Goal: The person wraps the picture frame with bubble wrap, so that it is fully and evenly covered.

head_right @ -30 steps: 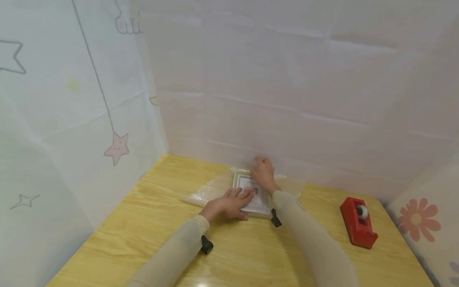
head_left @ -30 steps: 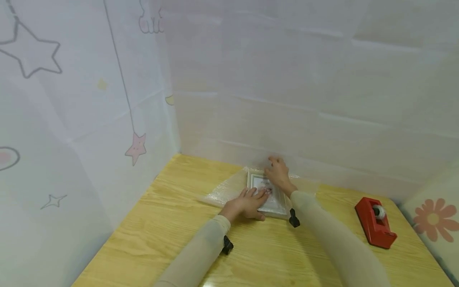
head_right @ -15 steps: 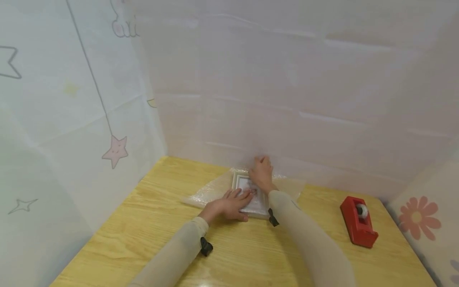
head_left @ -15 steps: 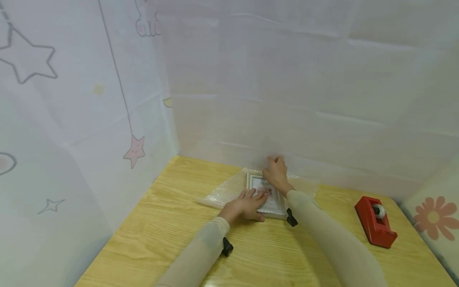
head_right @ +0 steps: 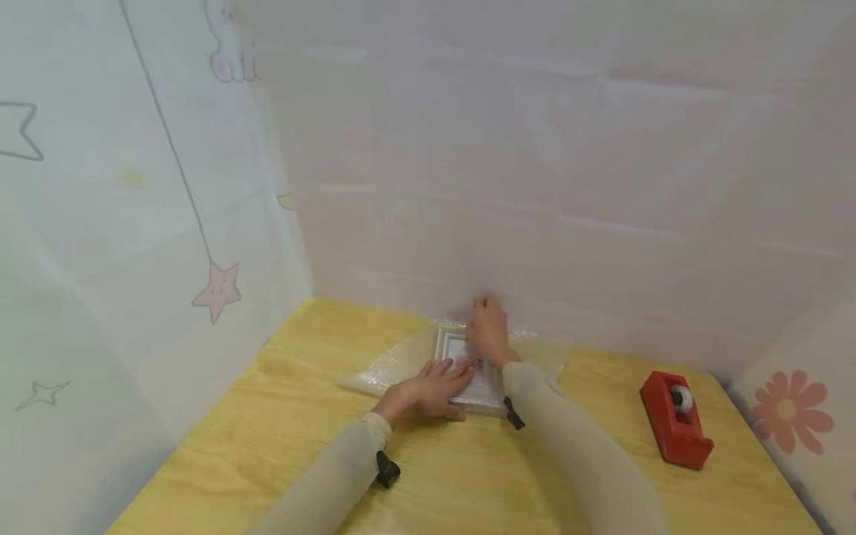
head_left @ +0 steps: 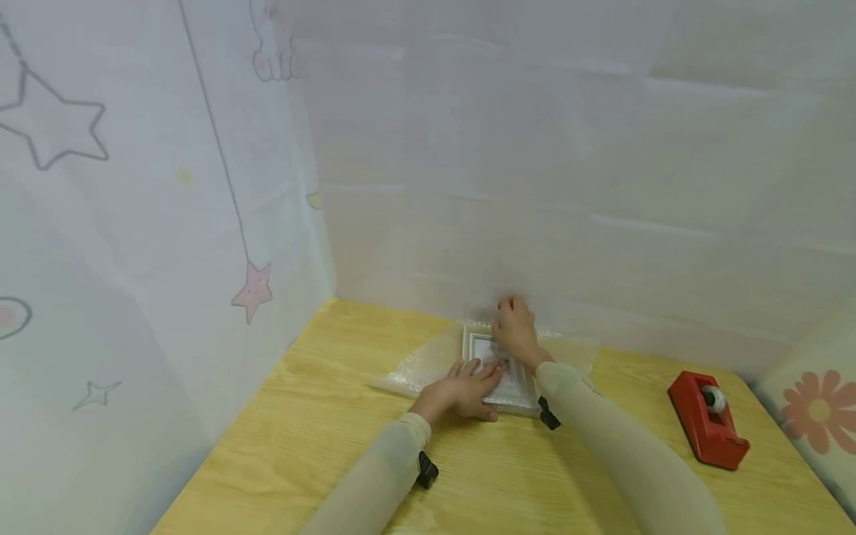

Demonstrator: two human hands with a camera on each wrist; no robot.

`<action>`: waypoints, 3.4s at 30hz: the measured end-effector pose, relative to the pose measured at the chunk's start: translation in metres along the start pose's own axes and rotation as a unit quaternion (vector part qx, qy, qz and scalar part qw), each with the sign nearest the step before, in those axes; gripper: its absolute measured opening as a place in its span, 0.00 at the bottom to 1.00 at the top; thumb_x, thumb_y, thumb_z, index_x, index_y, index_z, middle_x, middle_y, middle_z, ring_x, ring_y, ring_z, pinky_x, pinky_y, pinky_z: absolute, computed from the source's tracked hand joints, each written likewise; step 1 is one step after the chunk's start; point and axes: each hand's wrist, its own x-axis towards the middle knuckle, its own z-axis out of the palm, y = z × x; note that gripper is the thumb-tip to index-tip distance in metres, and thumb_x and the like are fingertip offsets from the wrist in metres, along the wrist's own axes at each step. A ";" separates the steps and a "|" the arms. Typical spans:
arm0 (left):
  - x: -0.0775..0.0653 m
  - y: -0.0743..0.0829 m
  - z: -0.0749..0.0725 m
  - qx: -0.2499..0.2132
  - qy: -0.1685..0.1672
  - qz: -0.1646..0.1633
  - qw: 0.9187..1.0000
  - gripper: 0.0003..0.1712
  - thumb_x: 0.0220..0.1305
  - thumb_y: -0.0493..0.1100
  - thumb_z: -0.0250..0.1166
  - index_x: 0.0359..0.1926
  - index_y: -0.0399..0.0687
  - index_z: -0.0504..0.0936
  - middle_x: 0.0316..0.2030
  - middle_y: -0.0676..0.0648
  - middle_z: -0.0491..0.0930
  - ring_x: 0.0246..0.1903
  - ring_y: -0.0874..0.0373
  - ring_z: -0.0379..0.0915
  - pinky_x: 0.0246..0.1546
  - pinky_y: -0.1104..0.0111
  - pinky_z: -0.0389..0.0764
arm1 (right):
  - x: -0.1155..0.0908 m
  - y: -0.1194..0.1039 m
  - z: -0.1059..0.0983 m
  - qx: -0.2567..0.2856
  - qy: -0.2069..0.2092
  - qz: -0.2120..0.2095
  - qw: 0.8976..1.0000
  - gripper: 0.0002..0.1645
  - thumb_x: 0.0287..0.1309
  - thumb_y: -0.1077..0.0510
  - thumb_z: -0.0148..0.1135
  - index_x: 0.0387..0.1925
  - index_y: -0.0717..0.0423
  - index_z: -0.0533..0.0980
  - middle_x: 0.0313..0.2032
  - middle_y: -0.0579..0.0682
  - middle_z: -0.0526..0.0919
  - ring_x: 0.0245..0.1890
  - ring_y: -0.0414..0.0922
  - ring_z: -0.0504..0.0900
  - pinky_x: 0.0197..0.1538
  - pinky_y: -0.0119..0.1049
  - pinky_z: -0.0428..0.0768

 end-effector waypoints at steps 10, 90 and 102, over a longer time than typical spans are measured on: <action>0.010 -0.010 0.013 0.004 0.005 0.000 1.000 0.53 0.69 0.69 0.58 0.83 0.58 0.41 0.80 0.52 0.34 0.78 0.47 0.26 0.73 0.49 0.29 | 0.002 -0.005 0.002 -0.025 0.032 -0.036 0.999 0.21 0.62 0.67 0.64 0.57 0.66 0.74 0.53 0.65 0.75 0.58 0.64 0.69 0.59 0.61 0.65; -0.016 -0.014 -0.010 -0.057 0.029 0.006 0.998 0.53 0.69 0.70 0.59 0.82 0.51 0.47 0.80 0.46 0.42 0.78 0.44 0.35 0.73 0.46 0.38 | -0.039 0.033 -0.015 0.047 -0.287 -0.246 0.925 0.41 0.76 0.44 0.51 0.79 0.60 0.55 0.78 0.61 0.48 0.76 0.65 0.42 0.69 0.71 0.46; -0.035 -0.060 -0.006 -0.066 0.072 -0.080 0.992 0.51 0.74 0.72 0.47 0.81 0.43 0.49 0.79 0.37 0.41 0.77 0.38 0.33 0.72 0.42 0.38 | -0.032 -0.008 0.008 0.038 -0.274 -0.274 0.921 0.37 0.77 0.50 0.51 0.77 0.65 0.56 0.77 0.64 0.49 0.76 0.66 0.45 0.71 0.66 0.45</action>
